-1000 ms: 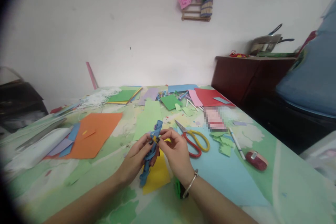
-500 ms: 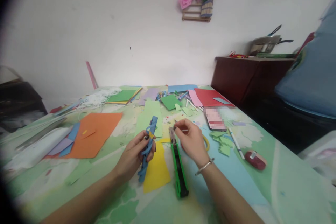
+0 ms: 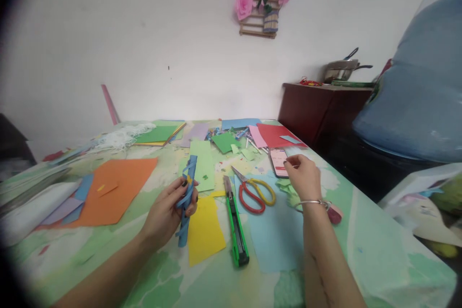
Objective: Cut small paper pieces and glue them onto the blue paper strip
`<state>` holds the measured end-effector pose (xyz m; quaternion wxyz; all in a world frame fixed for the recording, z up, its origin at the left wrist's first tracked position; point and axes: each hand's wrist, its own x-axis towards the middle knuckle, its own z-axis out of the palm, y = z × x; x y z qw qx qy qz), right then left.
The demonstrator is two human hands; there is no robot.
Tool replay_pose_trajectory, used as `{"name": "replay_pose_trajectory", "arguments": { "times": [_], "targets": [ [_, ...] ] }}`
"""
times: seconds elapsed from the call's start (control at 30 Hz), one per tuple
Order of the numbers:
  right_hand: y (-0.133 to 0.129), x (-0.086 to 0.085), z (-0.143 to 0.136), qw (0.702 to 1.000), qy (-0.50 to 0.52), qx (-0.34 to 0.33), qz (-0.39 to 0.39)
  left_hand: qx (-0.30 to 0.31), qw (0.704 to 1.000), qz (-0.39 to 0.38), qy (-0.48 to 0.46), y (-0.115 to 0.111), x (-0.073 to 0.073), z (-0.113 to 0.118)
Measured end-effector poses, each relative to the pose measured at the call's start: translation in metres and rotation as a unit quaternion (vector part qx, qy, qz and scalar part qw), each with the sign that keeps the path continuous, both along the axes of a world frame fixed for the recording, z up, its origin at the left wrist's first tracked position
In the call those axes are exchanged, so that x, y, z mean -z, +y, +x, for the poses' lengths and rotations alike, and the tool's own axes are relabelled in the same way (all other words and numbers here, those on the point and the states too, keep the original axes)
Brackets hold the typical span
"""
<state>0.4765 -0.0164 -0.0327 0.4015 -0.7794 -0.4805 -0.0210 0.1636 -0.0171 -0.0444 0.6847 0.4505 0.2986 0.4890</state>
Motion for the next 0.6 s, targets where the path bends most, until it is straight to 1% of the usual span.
{"name": "replay_pose_trajectory", "arguments": {
  "times": [0.1, 0.2, 0.27, 0.33, 0.4, 0.47, 0.53, 0.6],
  "targets": [
    [-0.012, 0.007, 0.018, 0.999, -0.008, 0.033, -0.025, -0.007, 1.000, 0.000, 0.000, 0.001, -0.002, 0.000],
    [-0.032, 0.020, 0.038, 0.997, -0.015, 0.031, -0.076, -0.011, 1.000, -0.005, -0.002, 0.001, -0.004, 0.001],
    [-0.046, 0.031, 0.047, 0.988, -0.067, 0.034, -0.133, -0.010, 1.000, -0.007, -0.003, 0.001, -0.004, 0.001],
    [-0.058, 0.040, 0.048, 0.983, -0.115, 0.039, -0.136, -0.009, 1.000, -0.004, -0.004, 0.002, -0.004, 0.000],
    [-0.065, 0.044, 0.038, 0.986, -0.119, 0.016, -0.120, -0.012, 1.000, 0.004, -0.005, 0.002, -0.004, -0.001],
    [-0.066, 0.044, 0.016, 0.990, -0.088, -0.044, -0.099, -0.021, 1.000, 0.009, -0.006, 0.004, -0.004, -0.002],
    [-0.064, 0.041, -0.013, 0.984, -0.070, -0.138, -0.082, -0.033, 0.999, 0.011, -0.008, 0.006, -0.003, -0.004],
    [-0.061, 0.036, -0.044, 0.969, -0.067, -0.228, -0.066, -0.044, 0.999, 0.011, -0.010, 0.007, -0.003, -0.005]
  ]
}}
